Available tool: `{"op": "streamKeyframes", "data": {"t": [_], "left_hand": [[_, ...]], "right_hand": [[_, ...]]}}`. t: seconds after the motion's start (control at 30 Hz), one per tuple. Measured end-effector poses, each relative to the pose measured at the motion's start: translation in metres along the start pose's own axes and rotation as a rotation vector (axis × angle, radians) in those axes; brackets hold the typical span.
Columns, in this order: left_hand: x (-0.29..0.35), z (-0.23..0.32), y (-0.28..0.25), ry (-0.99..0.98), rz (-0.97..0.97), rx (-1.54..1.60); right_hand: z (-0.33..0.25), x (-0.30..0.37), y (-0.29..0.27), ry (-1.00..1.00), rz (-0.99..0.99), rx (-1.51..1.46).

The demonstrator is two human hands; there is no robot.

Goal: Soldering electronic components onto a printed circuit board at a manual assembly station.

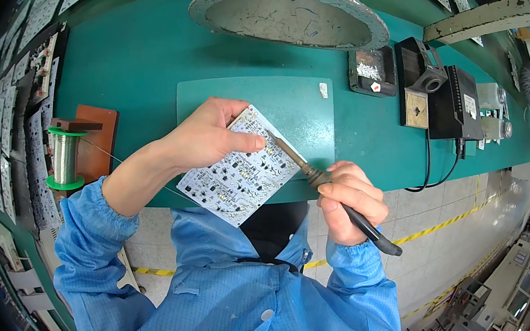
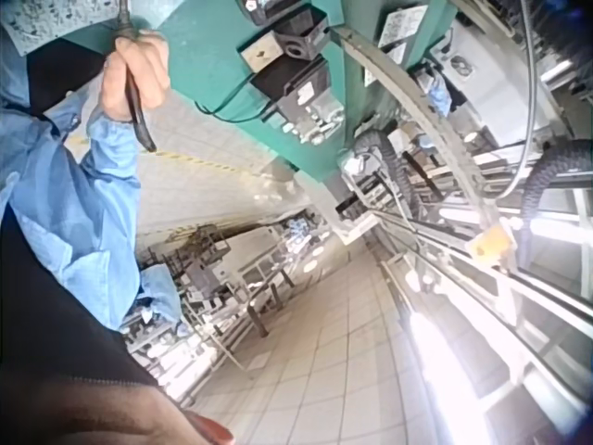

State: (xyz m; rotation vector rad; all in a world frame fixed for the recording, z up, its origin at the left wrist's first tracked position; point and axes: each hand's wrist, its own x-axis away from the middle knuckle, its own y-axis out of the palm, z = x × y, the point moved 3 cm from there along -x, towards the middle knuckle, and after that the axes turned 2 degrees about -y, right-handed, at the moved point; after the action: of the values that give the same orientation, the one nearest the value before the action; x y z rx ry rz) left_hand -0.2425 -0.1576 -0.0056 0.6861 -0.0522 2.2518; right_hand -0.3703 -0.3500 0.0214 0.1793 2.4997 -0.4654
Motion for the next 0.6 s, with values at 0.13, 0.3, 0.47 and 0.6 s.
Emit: {"op": "streamKeyframes", "data": {"t": [0.13, 0.3, 0.47, 0.6], "left_hand": [[-0.0012, -0.0008, 0.0012, 0.007, -0.012, 0.016], [0.0010, 0.0027, 0.0018, 0.003, -0.012, 0.012], [0.0007, 0.0004, 0.0022, 0.026, 0.001, 0.017], [0.0004, 0.0018, 0.0035, 0.003, 0.003, -0.006]], "right_hand": [[-0.0007, -0.0057, 0.0016, 0.005, -0.007, -0.001], [0.0014, -0.0069, 0.0016, 0.016, 0.001, -0.025], [0.0009, -0.0067, -0.0005, 0.010, 0.004, -0.024], [0.0012, -0.0048, -0.0047, 0.001, 0.020, -0.028]]}}
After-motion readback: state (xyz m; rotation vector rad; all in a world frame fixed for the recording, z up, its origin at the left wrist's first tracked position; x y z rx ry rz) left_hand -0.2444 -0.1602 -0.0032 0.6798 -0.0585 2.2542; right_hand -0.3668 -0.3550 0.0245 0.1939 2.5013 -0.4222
